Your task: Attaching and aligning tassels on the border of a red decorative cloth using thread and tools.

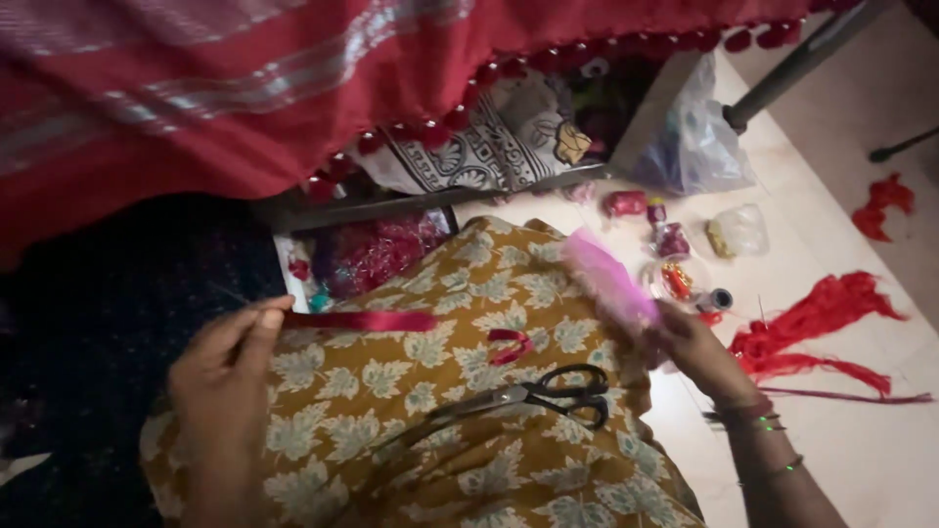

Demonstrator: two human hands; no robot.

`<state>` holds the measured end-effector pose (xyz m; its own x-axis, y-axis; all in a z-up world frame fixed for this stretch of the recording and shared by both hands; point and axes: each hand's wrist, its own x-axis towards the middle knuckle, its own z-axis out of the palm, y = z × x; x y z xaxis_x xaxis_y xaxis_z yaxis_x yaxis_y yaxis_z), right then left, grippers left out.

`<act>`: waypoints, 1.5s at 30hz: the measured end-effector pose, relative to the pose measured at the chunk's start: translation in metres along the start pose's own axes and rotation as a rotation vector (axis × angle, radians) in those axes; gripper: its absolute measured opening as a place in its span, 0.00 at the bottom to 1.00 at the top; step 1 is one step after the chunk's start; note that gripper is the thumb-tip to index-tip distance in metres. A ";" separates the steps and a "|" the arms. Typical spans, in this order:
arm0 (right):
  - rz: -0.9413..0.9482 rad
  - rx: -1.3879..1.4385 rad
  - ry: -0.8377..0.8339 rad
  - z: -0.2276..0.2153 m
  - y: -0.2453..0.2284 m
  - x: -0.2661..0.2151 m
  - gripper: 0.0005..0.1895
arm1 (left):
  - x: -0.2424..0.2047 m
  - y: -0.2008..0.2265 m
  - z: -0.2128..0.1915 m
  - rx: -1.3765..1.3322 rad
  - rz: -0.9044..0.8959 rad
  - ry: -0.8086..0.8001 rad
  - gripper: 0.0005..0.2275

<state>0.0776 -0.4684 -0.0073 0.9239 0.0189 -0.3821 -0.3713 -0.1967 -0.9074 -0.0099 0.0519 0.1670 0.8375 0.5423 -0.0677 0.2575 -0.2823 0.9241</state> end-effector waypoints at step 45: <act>-0.543 -0.119 -0.334 0.282 -0.228 0.022 0.06 | 0.065 0.041 0.024 -1.155 -0.072 -0.429 0.05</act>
<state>0.1564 -0.1469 0.1416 0.8918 0.4462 0.0746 0.1711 -0.1799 -0.9687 0.0672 0.0563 0.1914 0.9854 0.1628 -0.0490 -0.0848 0.7203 0.6885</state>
